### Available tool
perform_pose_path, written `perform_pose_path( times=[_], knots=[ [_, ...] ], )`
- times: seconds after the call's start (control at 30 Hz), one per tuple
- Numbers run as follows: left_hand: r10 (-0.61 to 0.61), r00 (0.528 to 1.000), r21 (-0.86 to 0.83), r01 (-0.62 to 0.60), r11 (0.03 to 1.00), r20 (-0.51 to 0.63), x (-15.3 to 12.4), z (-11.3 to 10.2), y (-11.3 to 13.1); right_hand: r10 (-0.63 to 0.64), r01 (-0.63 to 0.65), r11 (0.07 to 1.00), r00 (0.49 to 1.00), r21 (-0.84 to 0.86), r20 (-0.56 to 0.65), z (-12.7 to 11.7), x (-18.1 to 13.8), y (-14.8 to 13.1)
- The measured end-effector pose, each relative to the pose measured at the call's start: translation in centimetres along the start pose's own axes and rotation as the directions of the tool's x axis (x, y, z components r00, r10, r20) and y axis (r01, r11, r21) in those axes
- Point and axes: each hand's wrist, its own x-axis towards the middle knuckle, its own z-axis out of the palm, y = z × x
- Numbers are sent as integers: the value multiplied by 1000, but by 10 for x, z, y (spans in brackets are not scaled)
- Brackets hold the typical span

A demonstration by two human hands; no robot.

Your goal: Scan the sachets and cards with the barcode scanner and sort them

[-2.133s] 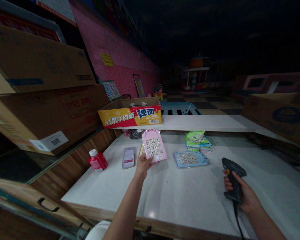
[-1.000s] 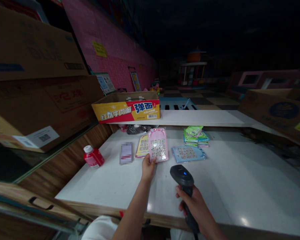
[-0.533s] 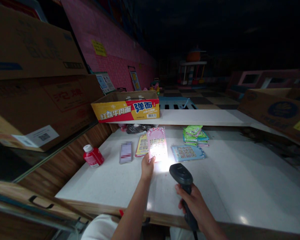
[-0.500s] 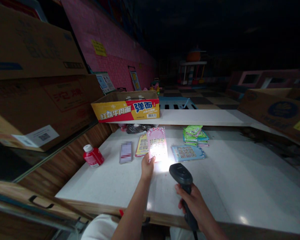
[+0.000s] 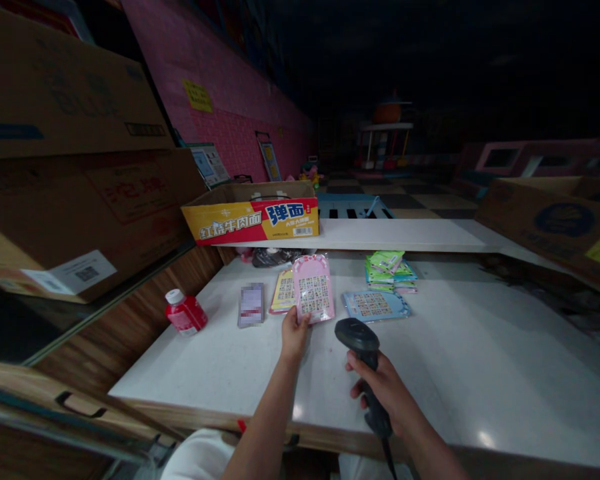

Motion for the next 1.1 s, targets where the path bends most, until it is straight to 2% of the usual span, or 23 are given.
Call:
perform_pose_path(
  times=[0.17,0.33,0.43,0.57,0.63,0.73,0.83,0.9,0.97,1.1],
  knots=[
    [35,999,36,-36,999,30,0,-1,3,1,-15,991,994,134,106,-39,22,-19],
    [30,998,44,-32,999,48,0,0,8,11,-37,965,995,261,97,-100,53,-32],
    [35,998,29,-37,999,48,-1,3,15,-13,-57,911,986,409,165,-133,70,-30],
    [56,995,51,-61,997,85,-2,8,29,-130,-18,794,972,608,197,-164,85,-17],
    [32,991,43,-38,998,129,0,16,37,-169,-13,714,967,700,191,-173,89,-9],
    [-64,989,-50,71,996,134,4,34,48,-199,-9,599,967,801,159,-180,93,-1],
    [-195,972,-135,212,968,130,10,58,52,-209,6,522,970,853,121,-182,95,1],
    [-269,950,-131,290,948,156,15,74,50,-210,12,491,972,871,105,-181,96,0],
    [-331,929,-60,345,937,163,21,89,44,-202,7,471,974,882,101,-181,97,0],
    [-370,926,357,320,877,77,32,106,36,-179,0,449,980,894,90,-180,98,1]
  ],
)
